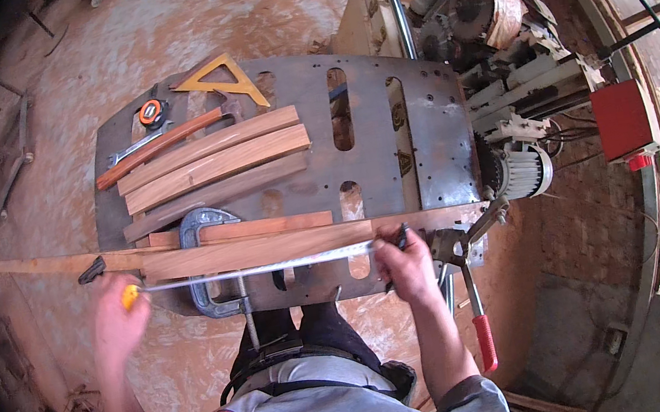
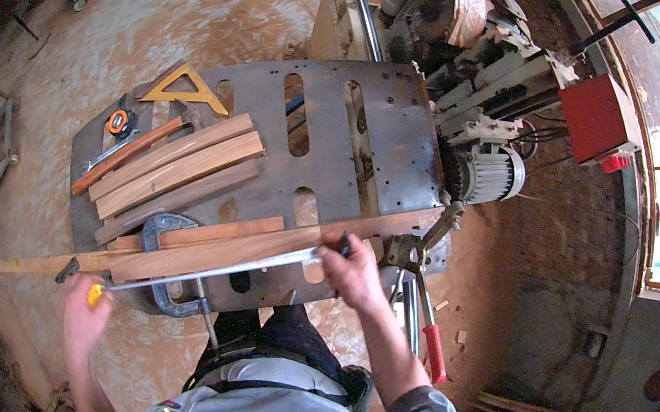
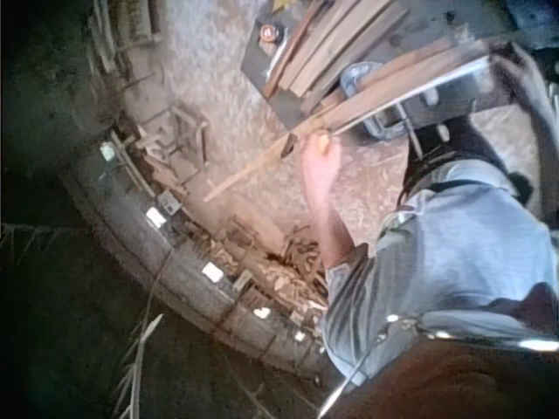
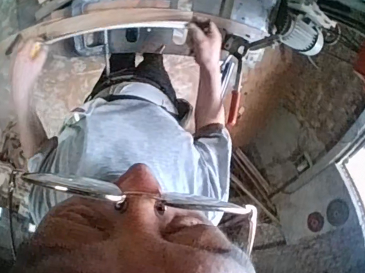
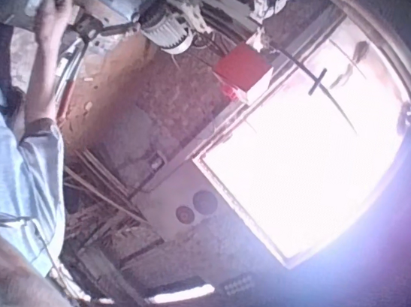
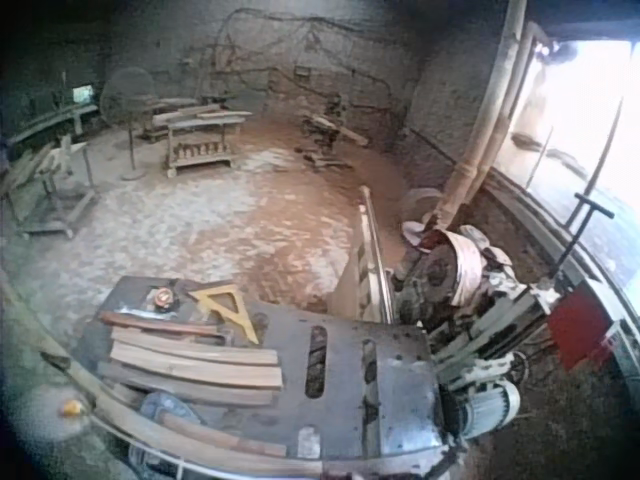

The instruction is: The person writes on a sheet of paper, measures a long wooden plank with a tape measure, and marks the wood with a pen and a square. The person then uses a wrench and pliers to adjust components on a woodworking machine.

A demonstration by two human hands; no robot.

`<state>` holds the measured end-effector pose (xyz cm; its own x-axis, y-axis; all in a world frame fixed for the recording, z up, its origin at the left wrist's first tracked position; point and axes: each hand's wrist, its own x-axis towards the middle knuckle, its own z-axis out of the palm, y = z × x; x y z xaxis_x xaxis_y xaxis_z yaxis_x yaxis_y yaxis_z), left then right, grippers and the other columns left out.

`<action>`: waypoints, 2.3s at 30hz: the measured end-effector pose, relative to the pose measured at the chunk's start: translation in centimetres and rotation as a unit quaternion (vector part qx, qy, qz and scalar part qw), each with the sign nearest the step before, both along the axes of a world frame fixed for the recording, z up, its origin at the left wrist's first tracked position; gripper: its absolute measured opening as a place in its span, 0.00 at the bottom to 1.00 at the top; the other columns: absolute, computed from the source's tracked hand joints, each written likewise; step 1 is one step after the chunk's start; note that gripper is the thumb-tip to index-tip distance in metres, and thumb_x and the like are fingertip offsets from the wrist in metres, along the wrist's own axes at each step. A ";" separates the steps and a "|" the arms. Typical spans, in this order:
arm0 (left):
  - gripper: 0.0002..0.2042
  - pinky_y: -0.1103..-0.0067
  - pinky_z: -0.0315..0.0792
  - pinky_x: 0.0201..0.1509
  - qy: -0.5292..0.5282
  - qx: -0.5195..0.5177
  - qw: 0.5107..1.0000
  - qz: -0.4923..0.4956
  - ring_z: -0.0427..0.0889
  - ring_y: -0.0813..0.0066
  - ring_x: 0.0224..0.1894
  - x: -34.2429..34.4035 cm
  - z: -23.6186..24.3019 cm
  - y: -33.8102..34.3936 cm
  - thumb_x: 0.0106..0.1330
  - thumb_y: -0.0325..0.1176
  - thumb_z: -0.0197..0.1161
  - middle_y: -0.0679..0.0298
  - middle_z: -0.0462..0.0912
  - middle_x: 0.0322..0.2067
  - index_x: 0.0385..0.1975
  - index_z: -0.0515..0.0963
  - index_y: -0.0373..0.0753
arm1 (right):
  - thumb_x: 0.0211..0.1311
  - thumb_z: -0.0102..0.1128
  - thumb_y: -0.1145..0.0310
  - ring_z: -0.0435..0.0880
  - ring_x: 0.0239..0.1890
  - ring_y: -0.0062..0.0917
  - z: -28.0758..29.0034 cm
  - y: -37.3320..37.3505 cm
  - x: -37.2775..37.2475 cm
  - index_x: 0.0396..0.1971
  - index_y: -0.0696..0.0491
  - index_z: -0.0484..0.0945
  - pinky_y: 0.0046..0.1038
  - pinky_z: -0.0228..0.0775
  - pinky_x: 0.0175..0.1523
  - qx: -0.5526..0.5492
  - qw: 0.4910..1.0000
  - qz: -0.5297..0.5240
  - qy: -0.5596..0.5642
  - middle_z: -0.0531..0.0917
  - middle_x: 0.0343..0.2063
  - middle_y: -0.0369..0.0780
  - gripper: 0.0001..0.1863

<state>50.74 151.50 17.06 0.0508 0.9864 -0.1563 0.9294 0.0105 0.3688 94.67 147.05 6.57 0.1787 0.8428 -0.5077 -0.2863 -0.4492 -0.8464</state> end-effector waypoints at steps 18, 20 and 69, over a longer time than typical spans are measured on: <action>0.11 0.67 0.72 0.55 0.040 -0.086 0.994 -0.053 0.80 0.59 0.48 -5.4 -2.3 2.4 0.66 0.42 0.61 0.64 0.84 0.38 0.39 0.85 0.46 | 0.70 0.61 0.66 0.69 0.20 0.10 -4.2 0.6 0.5 0.34 0.51 0.79 0.16 0.60 0.24 -0.013 0.968 0.039 -0.249 0.75 0.21 0.28 0.06; 0.11 0.66 0.72 0.55 0.042 -0.083 0.994 -0.065 0.80 0.59 0.48 -5.3 -2.4 2.5 0.66 0.42 0.61 0.63 0.84 0.38 0.39 0.85 0.46 | 0.70 0.61 0.65 0.70 0.20 0.10 -3.8 0.7 0.4 0.33 0.51 0.79 0.16 0.60 0.25 -0.035 0.963 0.039 -0.265 0.76 0.21 0.28 0.07; 0.08 0.65 0.71 0.39 0.005 -0.127 0.990 -0.067 0.80 0.55 0.34 -3.4 -3.3 3.9 0.60 0.26 0.61 0.53 0.78 0.27 0.36 0.83 0.32 | 0.67 0.65 0.71 0.83 0.35 0.23 -1.8 3.0 1.7 0.33 0.58 0.77 0.32 0.82 0.46 0.081 0.988 -0.091 0.093 0.81 0.35 0.39 0.07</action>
<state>47.35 155.36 13.80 0.1747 0.8997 -0.4001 0.9328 -0.0211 0.3598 96.35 150.00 4.79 0.2517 0.8782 -0.4067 -0.5075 -0.2381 -0.8281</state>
